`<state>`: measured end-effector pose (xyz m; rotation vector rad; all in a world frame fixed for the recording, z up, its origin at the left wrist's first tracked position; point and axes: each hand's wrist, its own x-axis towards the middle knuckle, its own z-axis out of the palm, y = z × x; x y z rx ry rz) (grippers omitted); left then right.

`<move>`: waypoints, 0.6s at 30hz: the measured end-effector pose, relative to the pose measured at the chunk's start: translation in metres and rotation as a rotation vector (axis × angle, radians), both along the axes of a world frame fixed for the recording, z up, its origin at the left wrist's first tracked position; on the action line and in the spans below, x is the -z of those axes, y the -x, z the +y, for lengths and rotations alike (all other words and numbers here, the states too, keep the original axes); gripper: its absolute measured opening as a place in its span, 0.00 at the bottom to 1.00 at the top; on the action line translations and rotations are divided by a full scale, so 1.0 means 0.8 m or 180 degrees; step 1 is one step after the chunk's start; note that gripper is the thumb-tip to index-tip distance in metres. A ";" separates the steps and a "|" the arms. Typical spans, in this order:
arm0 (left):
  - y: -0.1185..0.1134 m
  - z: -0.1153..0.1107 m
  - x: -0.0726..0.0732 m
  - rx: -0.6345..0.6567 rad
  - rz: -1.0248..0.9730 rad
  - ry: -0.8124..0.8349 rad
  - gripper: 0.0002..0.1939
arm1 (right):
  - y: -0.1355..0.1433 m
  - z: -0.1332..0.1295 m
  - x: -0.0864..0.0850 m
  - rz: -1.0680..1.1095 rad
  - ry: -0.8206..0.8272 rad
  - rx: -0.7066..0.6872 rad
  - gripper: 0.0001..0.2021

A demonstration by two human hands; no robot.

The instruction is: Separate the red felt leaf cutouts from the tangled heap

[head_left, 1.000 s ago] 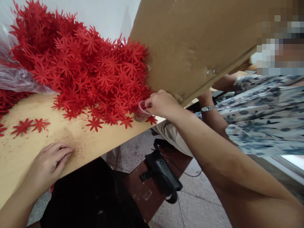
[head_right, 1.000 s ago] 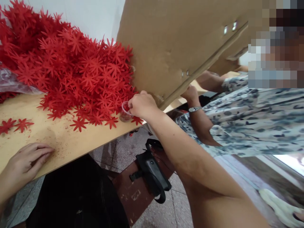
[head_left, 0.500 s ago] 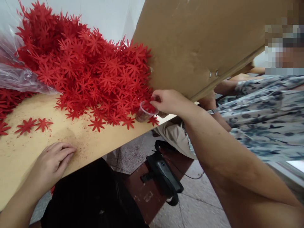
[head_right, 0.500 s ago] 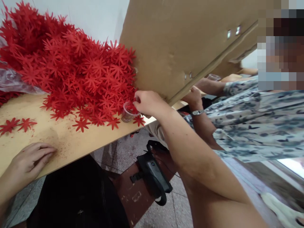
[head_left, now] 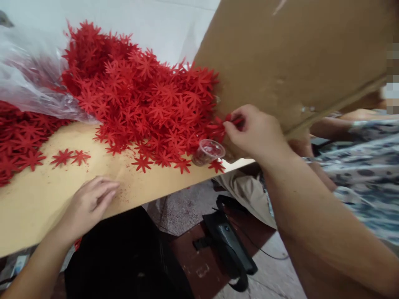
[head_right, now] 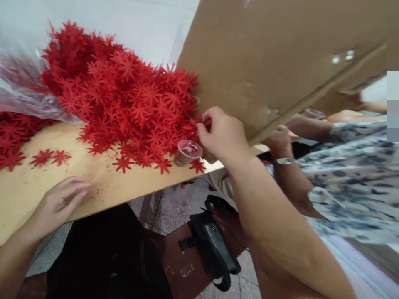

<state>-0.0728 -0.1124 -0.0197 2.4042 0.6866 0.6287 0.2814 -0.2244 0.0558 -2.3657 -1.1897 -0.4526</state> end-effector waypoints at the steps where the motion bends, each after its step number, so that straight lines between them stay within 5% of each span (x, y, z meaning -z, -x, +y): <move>1: -0.012 -0.006 -0.007 -0.0128 -0.0344 0.0397 0.12 | 0.006 0.005 0.002 0.0052 -0.0282 -0.0088 0.08; 3: -0.043 -0.017 -0.018 -0.0457 -0.1249 0.1481 0.12 | 0.030 0.024 0.010 0.0184 -0.0827 -0.0450 0.10; 7: -0.107 -0.019 -0.030 -0.0536 -0.2916 0.4545 0.17 | 0.131 0.074 0.041 0.0326 -0.1286 -0.1756 0.15; 9: -0.123 -0.014 -0.030 -0.0619 -0.3429 0.5329 0.18 | 0.187 0.090 0.058 0.0384 -0.1234 -0.2407 0.13; 13: -0.120 -0.005 -0.024 -0.0696 -0.4574 0.5605 0.17 | 0.244 0.098 0.072 0.0844 -0.1246 -0.2836 0.06; 18: -0.121 -0.006 -0.028 -0.0890 -0.4590 0.5417 0.13 | 0.238 0.115 0.059 0.2138 -0.1198 -0.2742 0.15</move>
